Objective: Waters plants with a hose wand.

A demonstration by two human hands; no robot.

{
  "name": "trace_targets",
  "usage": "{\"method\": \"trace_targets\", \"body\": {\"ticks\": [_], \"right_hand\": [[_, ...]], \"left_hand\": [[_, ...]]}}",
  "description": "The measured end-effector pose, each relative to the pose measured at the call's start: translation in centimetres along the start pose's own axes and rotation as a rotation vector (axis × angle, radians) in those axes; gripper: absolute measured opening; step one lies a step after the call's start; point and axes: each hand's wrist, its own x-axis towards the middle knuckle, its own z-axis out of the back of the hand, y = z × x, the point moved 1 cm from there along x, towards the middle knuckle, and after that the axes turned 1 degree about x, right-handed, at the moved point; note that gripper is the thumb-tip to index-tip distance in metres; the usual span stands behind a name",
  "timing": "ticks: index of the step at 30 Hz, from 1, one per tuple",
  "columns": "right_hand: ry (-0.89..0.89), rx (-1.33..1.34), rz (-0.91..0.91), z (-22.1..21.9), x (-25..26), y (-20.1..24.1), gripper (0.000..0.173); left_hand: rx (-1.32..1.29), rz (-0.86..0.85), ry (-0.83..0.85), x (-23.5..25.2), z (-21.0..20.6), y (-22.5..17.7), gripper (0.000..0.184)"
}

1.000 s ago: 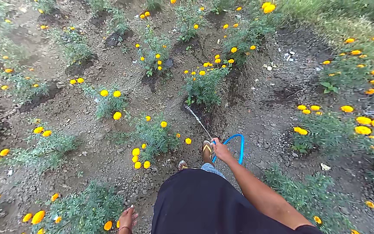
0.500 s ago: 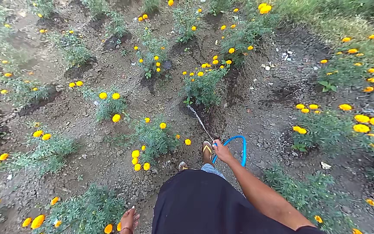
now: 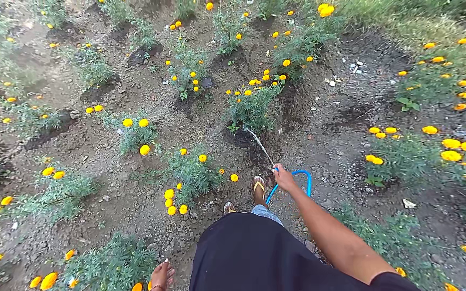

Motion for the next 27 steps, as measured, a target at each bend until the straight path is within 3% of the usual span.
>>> {"method": "trace_targets", "body": {"ticks": [18, 27], "right_hand": [[0.157, -0.134, 0.052, 7.3, 7.5, 0.5, 0.04], [0.173, -0.119, 0.042, 12.3, 11.8, -0.2, 0.04]], "left_hand": [[0.0, 0.016, -0.044, -2.1, -1.4, 0.1, 0.038], [-0.049, 0.05, -0.06, -5.8, -6.6, -1.5, 0.039]]}}
